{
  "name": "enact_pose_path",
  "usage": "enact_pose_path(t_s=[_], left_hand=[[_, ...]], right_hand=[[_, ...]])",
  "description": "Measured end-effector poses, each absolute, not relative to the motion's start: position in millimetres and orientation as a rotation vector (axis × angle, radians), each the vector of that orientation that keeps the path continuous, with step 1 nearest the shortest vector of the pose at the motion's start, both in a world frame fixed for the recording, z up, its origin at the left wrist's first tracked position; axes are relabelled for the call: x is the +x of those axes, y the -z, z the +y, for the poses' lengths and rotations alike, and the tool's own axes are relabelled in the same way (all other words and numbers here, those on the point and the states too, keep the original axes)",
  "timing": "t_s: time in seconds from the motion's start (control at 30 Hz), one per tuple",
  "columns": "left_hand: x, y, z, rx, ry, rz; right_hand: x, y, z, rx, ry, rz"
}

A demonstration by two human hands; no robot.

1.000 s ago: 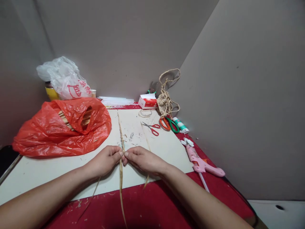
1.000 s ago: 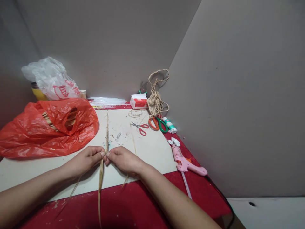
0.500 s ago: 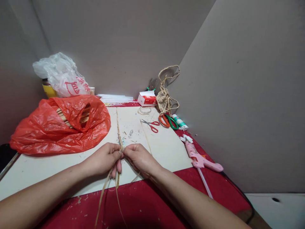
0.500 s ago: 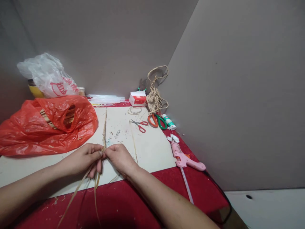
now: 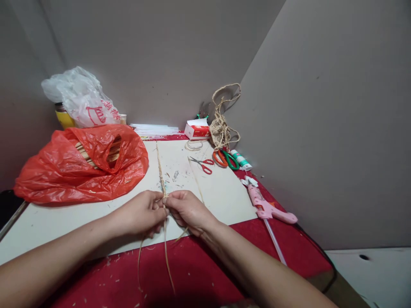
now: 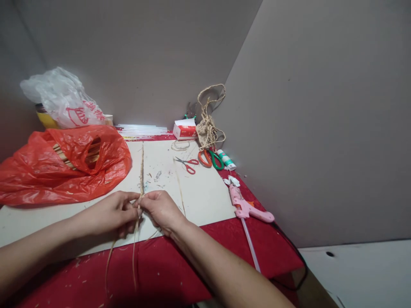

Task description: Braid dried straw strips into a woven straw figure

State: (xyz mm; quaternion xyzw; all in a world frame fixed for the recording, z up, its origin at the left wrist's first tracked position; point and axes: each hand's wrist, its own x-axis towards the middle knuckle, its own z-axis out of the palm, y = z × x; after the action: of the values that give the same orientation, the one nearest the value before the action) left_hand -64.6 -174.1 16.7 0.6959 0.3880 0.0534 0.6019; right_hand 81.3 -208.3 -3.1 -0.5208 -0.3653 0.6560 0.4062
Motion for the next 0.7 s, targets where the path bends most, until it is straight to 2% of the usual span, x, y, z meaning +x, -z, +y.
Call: enact_pose_path(t_s=[0.2, 0.4, 0.7], left_hand=[[-66.7, -6.8, -155.5, 1.729, -0.567, 1.013], [-59.0, 4.1, -164.9, 1.307, -0.363, 0.884], [-62.3, 10.8, -170.2, 1.788, -0.477, 0.975]], right_hand=[[87.7, 1.5, -208.5, -1.278, -1.748, -0.914], [90.2, 5.4, -206.5, -1.296, -1.717, -1.019], [91.8, 6.5, -208.9, -1.403, -1.572, -1.232]])
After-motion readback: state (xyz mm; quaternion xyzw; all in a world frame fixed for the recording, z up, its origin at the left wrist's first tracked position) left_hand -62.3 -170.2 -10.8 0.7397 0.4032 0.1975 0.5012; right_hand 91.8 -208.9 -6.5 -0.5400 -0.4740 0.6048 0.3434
